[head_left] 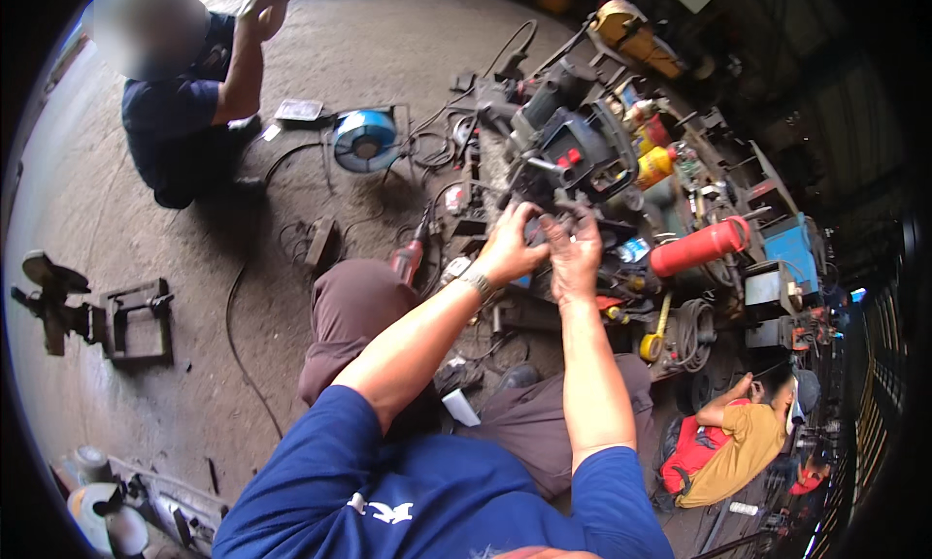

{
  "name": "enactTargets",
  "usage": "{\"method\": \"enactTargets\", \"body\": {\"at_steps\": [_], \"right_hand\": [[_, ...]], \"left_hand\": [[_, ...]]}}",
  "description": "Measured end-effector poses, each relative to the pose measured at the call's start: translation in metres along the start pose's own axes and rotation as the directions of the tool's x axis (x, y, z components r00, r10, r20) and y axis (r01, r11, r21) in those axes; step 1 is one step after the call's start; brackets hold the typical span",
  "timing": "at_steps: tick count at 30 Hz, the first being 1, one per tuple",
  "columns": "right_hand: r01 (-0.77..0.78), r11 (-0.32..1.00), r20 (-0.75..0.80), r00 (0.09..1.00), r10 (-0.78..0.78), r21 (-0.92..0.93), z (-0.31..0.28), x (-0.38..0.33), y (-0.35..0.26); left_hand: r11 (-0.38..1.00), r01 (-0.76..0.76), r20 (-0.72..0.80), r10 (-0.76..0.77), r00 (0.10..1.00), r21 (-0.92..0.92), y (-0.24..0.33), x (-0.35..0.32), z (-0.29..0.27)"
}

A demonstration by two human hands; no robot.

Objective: The person sits on the floor of a workshop and manipulates a small electronic device with wires. They repeatedly connect and disconnect wires, adjust components, and handle the device with both hands while other workers are visible in the background.

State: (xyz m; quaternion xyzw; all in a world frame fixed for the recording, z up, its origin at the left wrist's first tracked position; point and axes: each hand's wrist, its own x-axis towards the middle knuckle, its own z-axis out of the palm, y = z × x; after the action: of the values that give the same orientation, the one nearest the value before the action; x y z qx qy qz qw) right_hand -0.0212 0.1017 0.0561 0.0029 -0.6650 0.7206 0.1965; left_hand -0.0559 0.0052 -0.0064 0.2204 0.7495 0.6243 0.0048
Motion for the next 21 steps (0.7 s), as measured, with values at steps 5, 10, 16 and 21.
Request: {"method": "enactTargets", "body": {"at_steps": [5, 10, 16, 21], "right_hand": [[-0.015, 0.997, 0.022, 1.000, 0.016, -0.072, 0.002, -0.005, 0.002], [0.010, 0.995, 0.008, 1.000, -0.010, -0.099, 0.002, -0.016, 0.013], [0.225, 0.970, -0.139, 0.962, -0.237, -0.092, -0.013, -0.018, -0.009], [0.297, 0.955, -0.695, 0.688, -0.209, 0.007, -0.202, -0.006, -0.107]], "left_hand": [[0.983, -0.077, -0.086, 0.063, 0.994, -0.166, -0.005, 0.011, -0.009], [0.994, -0.073, -0.060, 0.068, 0.996, -0.083, -0.001, 0.007, -0.011], [0.998, -0.006, 0.016, 0.005, 1.000, 0.056, -0.021, 0.006, -0.011], [0.987, -0.019, 0.069, 0.030, 0.997, -0.161, -0.013, 0.010, -0.006]]}}
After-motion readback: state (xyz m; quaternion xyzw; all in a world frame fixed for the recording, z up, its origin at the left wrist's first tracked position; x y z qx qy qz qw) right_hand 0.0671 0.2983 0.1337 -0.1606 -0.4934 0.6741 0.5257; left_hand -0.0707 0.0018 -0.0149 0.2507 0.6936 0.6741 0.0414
